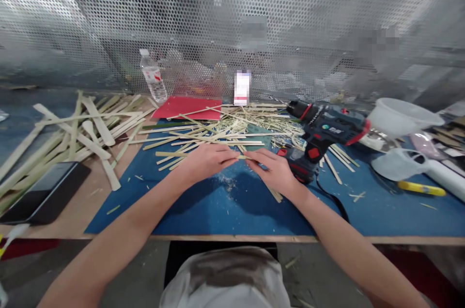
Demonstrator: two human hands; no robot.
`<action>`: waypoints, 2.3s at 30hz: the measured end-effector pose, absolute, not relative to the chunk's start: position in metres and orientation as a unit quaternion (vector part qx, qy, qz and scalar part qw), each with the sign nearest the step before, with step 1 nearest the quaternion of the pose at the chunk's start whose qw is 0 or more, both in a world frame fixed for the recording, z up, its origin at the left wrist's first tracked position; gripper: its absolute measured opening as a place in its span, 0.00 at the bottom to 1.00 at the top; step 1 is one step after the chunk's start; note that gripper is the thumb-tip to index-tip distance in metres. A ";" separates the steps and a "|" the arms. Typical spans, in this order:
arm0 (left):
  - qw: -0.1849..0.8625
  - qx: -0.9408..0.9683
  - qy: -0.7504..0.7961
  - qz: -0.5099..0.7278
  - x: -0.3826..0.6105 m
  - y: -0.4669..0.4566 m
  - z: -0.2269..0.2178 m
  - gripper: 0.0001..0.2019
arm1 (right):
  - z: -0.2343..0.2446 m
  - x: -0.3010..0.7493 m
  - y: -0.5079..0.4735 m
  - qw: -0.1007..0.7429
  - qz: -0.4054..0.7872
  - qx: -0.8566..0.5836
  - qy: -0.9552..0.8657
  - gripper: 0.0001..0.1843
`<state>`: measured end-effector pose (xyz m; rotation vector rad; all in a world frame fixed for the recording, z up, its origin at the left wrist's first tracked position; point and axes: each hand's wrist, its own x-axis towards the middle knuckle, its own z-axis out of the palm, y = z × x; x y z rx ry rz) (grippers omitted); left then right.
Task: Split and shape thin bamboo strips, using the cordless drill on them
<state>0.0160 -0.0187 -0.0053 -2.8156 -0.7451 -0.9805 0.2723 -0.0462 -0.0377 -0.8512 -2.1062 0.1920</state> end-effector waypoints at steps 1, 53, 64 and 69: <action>0.016 -0.918 -0.246 -0.311 0.017 -0.019 -0.005 0.12 | -0.039 0.275 -0.045 0.403 0.063 -0.329 -0.852 0.16; -0.169 -0.846 -0.479 -0.165 -0.154 -0.056 -0.033 0.17 | -0.049 0.283 -0.060 0.211 0.046 -0.302 -0.928 0.11; -0.206 -0.809 -0.510 -0.207 -0.164 -0.063 -0.036 0.17 | -0.043 0.279 -0.063 0.202 -0.010 -0.281 -0.938 0.11; -0.191 -0.837 -0.465 -0.216 -0.160 -0.061 -0.038 0.15 | -0.044 0.280 -0.062 0.192 -0.004 -0.280 -0.940 0.11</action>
